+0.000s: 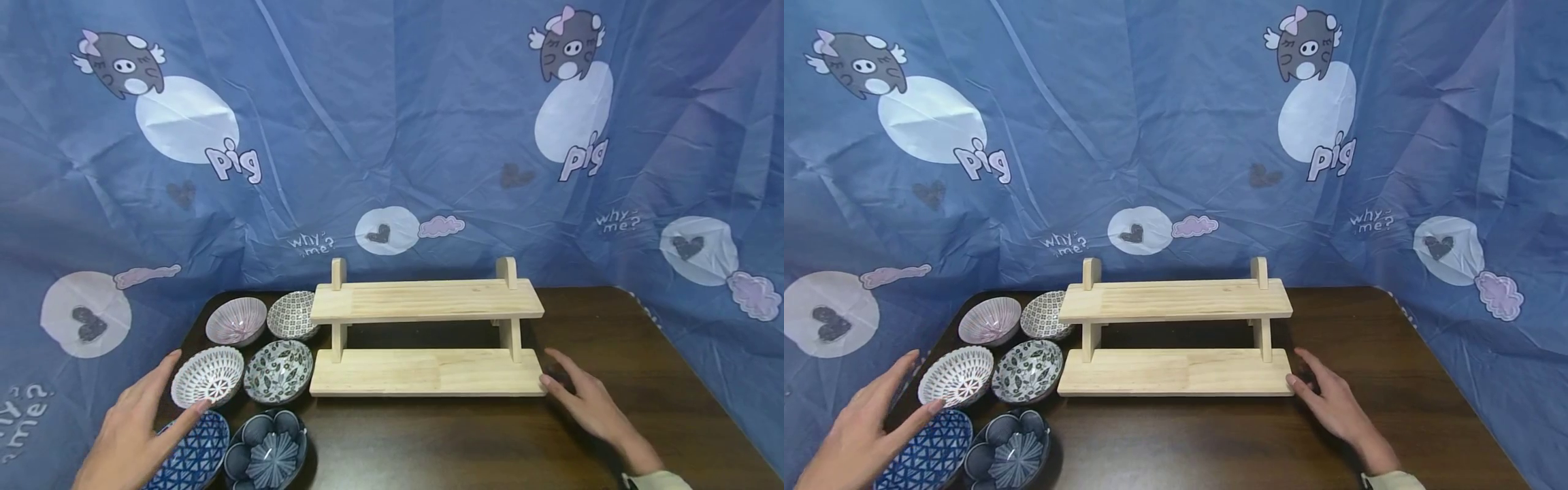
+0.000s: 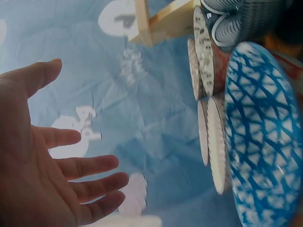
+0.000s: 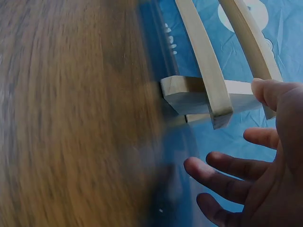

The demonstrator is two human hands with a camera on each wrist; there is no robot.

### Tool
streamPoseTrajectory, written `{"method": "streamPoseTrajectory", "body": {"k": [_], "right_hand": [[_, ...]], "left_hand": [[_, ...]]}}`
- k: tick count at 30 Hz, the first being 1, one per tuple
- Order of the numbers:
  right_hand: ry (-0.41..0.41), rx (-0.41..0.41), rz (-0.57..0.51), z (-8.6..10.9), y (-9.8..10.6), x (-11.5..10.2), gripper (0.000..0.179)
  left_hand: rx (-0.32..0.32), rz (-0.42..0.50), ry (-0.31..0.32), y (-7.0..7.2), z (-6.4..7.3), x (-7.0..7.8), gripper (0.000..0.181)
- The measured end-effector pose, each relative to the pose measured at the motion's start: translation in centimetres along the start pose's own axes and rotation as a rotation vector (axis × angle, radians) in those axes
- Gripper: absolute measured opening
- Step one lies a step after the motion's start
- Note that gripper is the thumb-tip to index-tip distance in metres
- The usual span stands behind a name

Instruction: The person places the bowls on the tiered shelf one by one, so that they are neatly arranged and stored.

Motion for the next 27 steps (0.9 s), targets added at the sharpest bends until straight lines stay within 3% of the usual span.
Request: {"method": "streamPoseTrajectory", "body": {"k": [4,7,15,20,27], "right_hand": [[-0.053,-0.028,-0.028,0.0,-0.4,0.1,0.056],[-0.084,-0.043,-0.043,0.1,-0.5,0.3,0.057],[-0.126,-0.041,-0.049,-0.1,-1.2,0.7,0.059],[-0.139,-0.034,-0.062,-0.2,-1.6,0.9,0.059],[-0.145,-0.022,-0.077,-0.2,-1.8,0.8,0.055]], "left_hand": [[-0.132,-0.031,0.157,0.0,0.7,-2.3,0.096],[-0.175,-0.053,0.253,-0.2,1.3,-3.7,0.097],[-0.075,-0.01,0.373,-1.7,3.0,-6.2,0.093],[-0.067,0.042,0.498,-2.9,4.2,-7.8,0.093],[-0.048,0.154,0.544,-4.2,5.3,-10.5,0.081]]}}
Point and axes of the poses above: each hand's wrist, its own z-axis away from the middle knuckle, its own y-axis out of the back of the hand, x = y × z, the point moved 4 cm from there along -z, towards the middle knuckle, and after that the axes turned 7 degrees about x, right-handed, at the moved point
